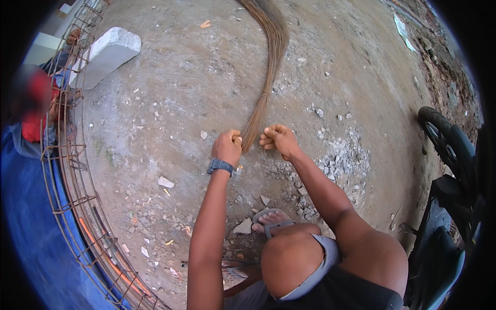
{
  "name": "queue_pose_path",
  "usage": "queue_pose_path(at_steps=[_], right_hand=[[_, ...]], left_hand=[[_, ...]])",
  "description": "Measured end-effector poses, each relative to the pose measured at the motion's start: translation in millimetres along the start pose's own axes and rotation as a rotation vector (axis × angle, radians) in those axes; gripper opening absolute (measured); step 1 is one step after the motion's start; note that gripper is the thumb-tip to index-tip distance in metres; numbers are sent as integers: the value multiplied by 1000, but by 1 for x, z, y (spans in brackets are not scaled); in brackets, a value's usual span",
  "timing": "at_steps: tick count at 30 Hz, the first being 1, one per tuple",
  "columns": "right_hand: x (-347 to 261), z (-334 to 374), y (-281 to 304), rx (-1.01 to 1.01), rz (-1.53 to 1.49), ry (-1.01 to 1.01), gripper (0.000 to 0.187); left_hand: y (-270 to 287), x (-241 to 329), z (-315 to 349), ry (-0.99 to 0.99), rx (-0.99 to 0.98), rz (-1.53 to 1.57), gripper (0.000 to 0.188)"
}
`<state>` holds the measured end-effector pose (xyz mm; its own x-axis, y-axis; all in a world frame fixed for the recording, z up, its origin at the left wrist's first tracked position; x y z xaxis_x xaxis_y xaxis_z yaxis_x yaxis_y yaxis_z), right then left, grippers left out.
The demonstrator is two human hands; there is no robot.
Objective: The person assembles a rebar cage by tying intersecting steel bars together using wire and pliers. The person repeatedly bends wire, wraps it around bar intersections, and twists it to secure the structure.
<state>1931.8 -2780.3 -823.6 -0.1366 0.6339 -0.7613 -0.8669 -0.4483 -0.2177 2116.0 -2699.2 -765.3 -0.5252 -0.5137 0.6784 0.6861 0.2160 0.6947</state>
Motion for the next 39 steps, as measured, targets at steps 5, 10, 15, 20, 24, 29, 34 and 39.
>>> queue_pose_path(at_steps=[5, 10, 15, 20, 24, 29, 34, 39], right_hand=[[2, 1, 7, -52, -197, -14, 14], [-1, 6, 2, -77, -269, -49, 12], [-2, 6, -4, -63, -181, -70, 11], [3, -2, 9, -89, -130, -67, 15], [6, -6, 2, -164, -201, -76, 11], [4, -7, 11, -169, -120, -75, 9], [3, -6, 6, -193, -164, -71, 10], [6, -7, 11, -153, -160, -63, 11]], left_hand=[[13, 53, 36, -308, 341, -149, 22], [-10, 50, 39, -178, 73, 96, 24], [-43, 28, 39, 34, -149, 354, 23], [-63, 22, 43, 181, -277, 595, 21], [-67, 15, 42, 181, -311, 650, 21], [-72, 9, 44, 269, -379, 709, 22], [-74, 3, 44, 276, -381, 720, 21], [-77, 9, 46, 289, -394, 684, 23]])
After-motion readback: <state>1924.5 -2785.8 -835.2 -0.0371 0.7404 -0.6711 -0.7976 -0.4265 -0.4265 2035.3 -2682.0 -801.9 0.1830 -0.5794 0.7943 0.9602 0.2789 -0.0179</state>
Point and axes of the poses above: each hand's wrist, its own z-axis away from the middle knuckle, its own y-axis out of the back of the hand, x = y × z, the point moved 9 cm from there along -z, towards the middle knuckle, and after that the axes turned 1 degree about -x, right-handed, at the moved point
